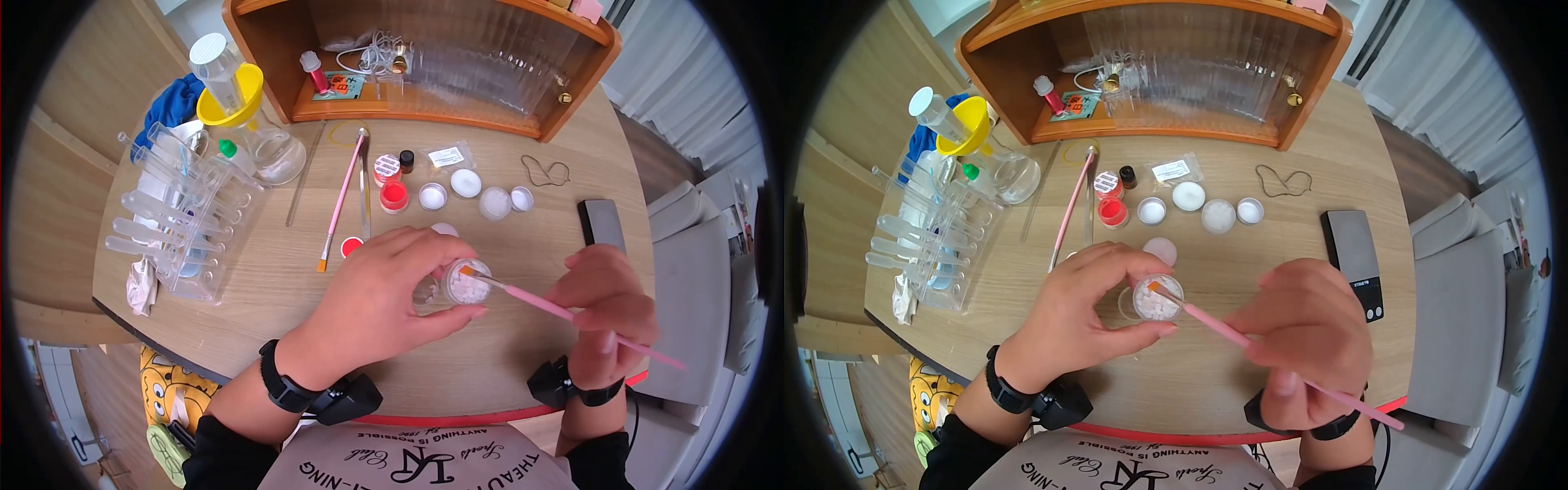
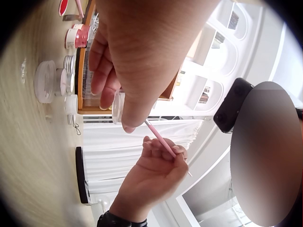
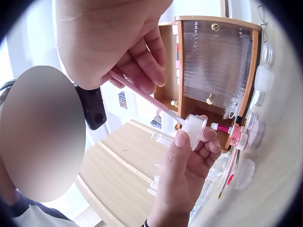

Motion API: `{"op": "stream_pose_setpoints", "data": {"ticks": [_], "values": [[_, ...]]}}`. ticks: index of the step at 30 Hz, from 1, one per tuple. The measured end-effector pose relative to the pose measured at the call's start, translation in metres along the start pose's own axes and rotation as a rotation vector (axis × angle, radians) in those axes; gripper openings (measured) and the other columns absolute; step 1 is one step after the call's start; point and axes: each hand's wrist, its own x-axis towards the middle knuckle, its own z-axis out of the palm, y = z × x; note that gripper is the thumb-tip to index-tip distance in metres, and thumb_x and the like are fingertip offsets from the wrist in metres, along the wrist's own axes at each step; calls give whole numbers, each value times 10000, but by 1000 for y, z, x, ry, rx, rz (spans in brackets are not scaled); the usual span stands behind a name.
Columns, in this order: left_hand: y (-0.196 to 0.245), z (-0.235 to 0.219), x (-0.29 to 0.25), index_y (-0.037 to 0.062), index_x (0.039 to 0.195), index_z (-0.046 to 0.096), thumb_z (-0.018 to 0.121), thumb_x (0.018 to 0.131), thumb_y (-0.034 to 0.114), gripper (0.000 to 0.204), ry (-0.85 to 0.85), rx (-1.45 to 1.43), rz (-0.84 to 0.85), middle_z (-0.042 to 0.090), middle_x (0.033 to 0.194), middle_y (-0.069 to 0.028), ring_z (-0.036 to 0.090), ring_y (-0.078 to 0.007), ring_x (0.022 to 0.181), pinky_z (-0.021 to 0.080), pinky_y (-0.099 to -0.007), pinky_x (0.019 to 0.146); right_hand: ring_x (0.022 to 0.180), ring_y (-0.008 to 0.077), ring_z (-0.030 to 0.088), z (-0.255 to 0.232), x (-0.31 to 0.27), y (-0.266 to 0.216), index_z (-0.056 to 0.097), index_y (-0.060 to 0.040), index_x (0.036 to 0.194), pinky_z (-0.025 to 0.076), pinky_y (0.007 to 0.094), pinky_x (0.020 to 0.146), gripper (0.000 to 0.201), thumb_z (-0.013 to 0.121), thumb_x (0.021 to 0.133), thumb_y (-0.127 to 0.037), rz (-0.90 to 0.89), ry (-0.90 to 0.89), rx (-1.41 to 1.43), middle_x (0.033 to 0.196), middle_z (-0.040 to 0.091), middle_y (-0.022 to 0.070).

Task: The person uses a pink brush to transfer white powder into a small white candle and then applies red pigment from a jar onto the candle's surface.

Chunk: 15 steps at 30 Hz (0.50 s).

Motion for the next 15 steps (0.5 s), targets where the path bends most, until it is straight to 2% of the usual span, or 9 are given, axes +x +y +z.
{"op": "stream_pose_setpoints", "data": {"ticks": [11, 14, 15], "values": [[-1, 1, 0, 51, 996, 599, 787, 610, 108, 433, 8, -13, 2, 590, 819, -69, 564, -222, 756, 454, -309, 683, 585, 227, 556, -1, -1, -2, 542, -99, 735, 477, 393, 665, 178, 465, 847, -214, 13, -35, -10, 695, 627, 57], [0, 0, 0, 53, 998, 599, 785, 612, 107, 432, -2, 0, -3, 592, 821, -69, 563, -222, 755, 455, -309, 684, 586, 227, 557, -1, -2, -3, 541, -97, 713, 478, 398, 672, 179, 469, 837, -205, 26, 21, 55, 703, 631, 56], [0, 0, 0, 53, 999, 598, 785, 612, 108, 433, -4, 3, -5, 593, 824, -70, 564, -222, 755, 455, -309, 684, 588, 227, 557, -1, -2, -3, 541, -97, 711, 478, 398, 673, 181, 466, 836, -205, 22, -16, 31, 709, 633, 57]]}}
